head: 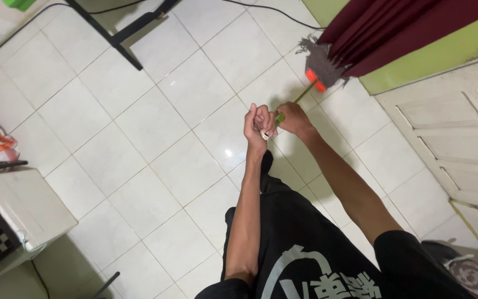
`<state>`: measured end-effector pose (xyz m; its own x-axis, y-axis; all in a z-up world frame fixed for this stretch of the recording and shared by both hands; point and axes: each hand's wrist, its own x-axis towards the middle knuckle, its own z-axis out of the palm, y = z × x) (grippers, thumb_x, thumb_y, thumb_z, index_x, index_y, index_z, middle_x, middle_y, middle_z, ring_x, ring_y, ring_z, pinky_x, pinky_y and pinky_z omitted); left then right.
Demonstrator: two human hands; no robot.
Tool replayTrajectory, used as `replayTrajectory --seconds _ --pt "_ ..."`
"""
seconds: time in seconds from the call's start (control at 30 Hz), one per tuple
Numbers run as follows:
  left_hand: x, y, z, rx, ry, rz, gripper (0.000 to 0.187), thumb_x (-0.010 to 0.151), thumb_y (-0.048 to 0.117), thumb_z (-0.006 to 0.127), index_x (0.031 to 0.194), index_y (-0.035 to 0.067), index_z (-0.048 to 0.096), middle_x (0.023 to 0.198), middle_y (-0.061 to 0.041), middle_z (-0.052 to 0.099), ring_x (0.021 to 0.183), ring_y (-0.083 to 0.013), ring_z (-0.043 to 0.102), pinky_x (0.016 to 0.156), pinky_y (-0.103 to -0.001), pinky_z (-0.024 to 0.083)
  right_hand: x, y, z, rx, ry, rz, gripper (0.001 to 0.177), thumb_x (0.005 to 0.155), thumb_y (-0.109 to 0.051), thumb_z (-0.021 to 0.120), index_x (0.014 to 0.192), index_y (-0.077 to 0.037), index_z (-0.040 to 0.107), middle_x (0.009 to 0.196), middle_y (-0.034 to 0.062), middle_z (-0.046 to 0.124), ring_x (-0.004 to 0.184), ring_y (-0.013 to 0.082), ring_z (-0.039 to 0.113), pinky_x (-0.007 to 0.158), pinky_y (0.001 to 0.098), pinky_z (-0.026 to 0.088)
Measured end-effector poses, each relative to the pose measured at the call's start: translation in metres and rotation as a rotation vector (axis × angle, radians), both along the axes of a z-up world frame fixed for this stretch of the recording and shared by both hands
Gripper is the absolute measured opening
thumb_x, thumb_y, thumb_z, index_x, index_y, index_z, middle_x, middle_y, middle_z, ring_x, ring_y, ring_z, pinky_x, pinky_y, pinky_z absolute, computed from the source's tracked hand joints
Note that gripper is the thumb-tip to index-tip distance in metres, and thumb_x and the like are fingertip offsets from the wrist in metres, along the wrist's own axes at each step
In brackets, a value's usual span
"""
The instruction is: The person dips a mop into a bucket, wrings it out by hand, and then mops the tiled floor in a room.
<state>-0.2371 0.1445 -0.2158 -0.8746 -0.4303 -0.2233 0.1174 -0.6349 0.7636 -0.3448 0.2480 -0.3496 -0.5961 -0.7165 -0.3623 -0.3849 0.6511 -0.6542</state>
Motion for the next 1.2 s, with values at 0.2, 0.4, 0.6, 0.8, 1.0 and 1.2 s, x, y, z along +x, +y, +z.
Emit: replayTrajectory --seconds 0.2,0.4,0.6,0.8,1.0,1.2 --pt "0.042 -0.010 0.026 -0.108 -0.036 -0.023 0.060 0.108 0.049 0.031 0.061 0.012 0.038 0.047 0.001 0.033 0.041 -0.0136 0.035 0.044 -0.028 0.036 0.050 -0.007 0.019 -0.019 -0.124 -0.050 0.026 0.086 -0.018 0.060 0.073 0.004 0.067 0.084 0.0248 0.070 0.082 0.0399 0.070 0.075 0.0475 0.055" --pt "0.087 -0.012 0.042 -0.076 -0.002 0.024 0.061 0.109 0.050 0.030 0.062 0.013 0.038 0.045 0.001 0.032 0.039 -0.0131 0.034 0.041 -0.027 0.034 0.093 -0.007 0.014 -0.345 -0.033 0.059 0.021 0.082 -0.013 0.063 0.070 0.004 0.062 0.077 0.0248 0.067 0.078 0.0428 0.067 0.071 0.0486 0.053" --pt "0.132 -0.015 0.067 -0.062 0.036 0.073 0.061 0.109 0.051 0.029 0.063 0.013 0.040 0.046 0.000 0.032 0.036 -0.0132 0.033 0.037 -0.028 0.033 0.137 -0.018 0.037 -0.225 -0.068 0.078 0.014 0.083 -0.008 0.063 0.074 0.003 0.065 0.075 0.0227 0.068 0.075 0.0429 0.066 0.070 0.0481 0.052" --pt "0.176 -0.007 0.087 -0.121 0.061 0.094 0.061 0.109 0.051 0.029 0.064 0.012 0.040 0.047 0.000 0.034 0.036 -0.0129 0.033 0.037 -0.027 0.032 0.182 -0.013 0.063 -0.354 -0.379 0.076 0.010 0.082 -0.001 0.062 0.089 0.000 0.069 0.079 0.0130 0.072 0.076 0.0270 0.070 0.070 0.0397 0.053" --pt "0.220 0.002 0.109 -0.155 0.054 0.160 0.062 0.109 0.052 0.030 0.063 0.011 0.040 0.046 -0.001 0.034 0.036 -0.0127 0.033 0.037 -0.027 0.031 0.227 -0.014 0.068 -0.375 -0.584 0.124 0.013 0.088 0.000 0.060 0.096 -0.006 0.069 0.083 0.0032 0.073 0.084 0.0159 0.071 0.099 0.0513 0.050" --pt "0.256 0.004 0.134 -0.215 0.025 0.247 0.061 0.108 0.051 0.031 0.063 0.011 0.040 0.047 0.000 0.034 0.035 -0.0119 0.033 0.036 -0.027 0.031 0.263 -0.022 0.080 -0.447 -0.446 0.279 0.015 0.083 0.003 0.059 0.094 -0.003 0.068 0.076 0.0064 0.072 0.080 0.0201 0.071 0.125 0.0520 0.020"
